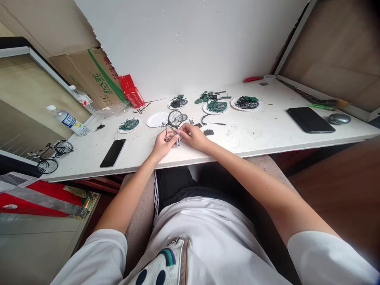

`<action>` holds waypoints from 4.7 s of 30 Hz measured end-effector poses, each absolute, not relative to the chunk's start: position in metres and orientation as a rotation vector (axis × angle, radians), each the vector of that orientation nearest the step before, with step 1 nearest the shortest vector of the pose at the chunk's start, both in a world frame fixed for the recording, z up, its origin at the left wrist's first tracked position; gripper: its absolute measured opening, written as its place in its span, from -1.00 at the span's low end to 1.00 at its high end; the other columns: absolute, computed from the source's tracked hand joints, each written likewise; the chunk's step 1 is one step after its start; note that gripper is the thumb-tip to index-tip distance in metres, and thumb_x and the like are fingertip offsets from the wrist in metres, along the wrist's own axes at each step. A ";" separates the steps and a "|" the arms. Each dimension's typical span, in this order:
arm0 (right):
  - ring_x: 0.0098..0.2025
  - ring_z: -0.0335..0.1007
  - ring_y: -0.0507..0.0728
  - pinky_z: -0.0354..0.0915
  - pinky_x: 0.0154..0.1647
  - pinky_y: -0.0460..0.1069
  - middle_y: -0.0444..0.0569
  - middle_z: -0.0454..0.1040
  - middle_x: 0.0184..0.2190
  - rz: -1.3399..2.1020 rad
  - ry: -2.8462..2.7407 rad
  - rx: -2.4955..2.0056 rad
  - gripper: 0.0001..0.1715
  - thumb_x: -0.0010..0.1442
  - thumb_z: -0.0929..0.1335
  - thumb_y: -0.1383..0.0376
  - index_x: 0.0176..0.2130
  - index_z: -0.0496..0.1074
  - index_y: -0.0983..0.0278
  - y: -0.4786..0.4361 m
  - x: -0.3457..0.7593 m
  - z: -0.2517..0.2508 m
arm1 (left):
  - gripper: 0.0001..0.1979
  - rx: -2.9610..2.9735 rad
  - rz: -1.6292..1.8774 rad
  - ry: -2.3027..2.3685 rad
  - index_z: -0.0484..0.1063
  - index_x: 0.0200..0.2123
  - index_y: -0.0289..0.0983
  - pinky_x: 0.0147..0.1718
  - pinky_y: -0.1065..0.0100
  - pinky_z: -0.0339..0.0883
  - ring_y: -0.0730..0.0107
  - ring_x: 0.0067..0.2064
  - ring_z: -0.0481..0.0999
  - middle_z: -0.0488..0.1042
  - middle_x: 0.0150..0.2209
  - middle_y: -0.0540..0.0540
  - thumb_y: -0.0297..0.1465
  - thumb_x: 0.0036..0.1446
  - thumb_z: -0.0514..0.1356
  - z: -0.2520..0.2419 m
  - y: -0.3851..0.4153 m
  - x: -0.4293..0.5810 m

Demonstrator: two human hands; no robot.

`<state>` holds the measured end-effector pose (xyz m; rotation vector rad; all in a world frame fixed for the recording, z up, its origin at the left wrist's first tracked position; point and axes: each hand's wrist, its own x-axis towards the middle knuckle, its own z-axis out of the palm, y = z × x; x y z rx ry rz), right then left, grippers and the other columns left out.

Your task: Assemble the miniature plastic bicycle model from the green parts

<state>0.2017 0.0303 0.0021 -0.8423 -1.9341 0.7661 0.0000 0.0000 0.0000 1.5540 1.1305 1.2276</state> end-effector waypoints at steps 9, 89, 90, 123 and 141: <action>-0.27 0.47 0.16 0.30 -0.18 0.02 -0.01 0.63 -0.29 0.755 -1.947 -0.862 -0.59 0.49 0.33 -0.07 -0.17 0.41 0.20 0.025 0.203 0.008 | -0.44 1.527 1.181 1.070 0.51 0.10 -0.32 -0.35 0.37 0.52 0.33 -0.31 0.71 0.71 -0.05 -0.26 -0.11 0.17 0.48 -0.001 0.001 0.000; -0.23 0.58 0.24 0.39 -0.21 0.04 0.13 0.71 -0.21 0.266 -2.228 -1.932 -0.86 0.22 0.55 0.29 -0.18 0.74 0.25 0.070 0.348 0.067 | -0.44 1.434 1.208 1.035 0.51 0.02 -0.30 -0.32 0.38 0.45 0.24 -0.19 0.73 0.69 -0.05 -0.25 -0.04 0.14 0.49 0.007 -0.005 0.000; -0.23 0.58 0.24 0.40 -0.21 0.05 0.15 0.70 -0.20 0.245 -2.244 -1.920 -0.86 0.24 0.54 0.27 -0.18 0.73 0.26 0.071 0.347 0.065 | -0.43 1.428 1.206 1.022 0.50 0.02 -0.30 -0.32 0.39 0.44 0.24 -0.18 0.73 0.69 -0.04 -0.25 -0.05 0.14 0.50 0.008 -0.006 0.000; -0.16 0.55 0.16 0.37 -0.08 0.04 0.05 0.63 -0.17 0.258 -1.951 -0.580 -0.56 0.62 0.17 -0.02 -0.08 0.44 0.18 0.017 0.209 0.018 | -0.39 1.222 1.210 0.924 0.53 -0.02 -0.30 -0.25 0.35 0.43 0.26 -0.22 0.72 0.70 -0.12 -0.19 -0.10 -0.01 0.60 0.011 -0.001 -0.005; -0.38 0.28 0.12 0.17 -0.27 0.04 -0.08 0.43 -0.41 0.538 -1.897 -0.866 -0.32 0.54 0.10 -0.27 -0.30 0.27 0.17 0.024 0.208 0.012 | -0.43 1.384 1.191 1.001 0.53 0.06 -0.33 -0.33 0.38 0.38 0.24 -0.22 0.73 0.71 -0.08 -0.25 -0.08 0.14 0.51 0.006 -0.004 -0.001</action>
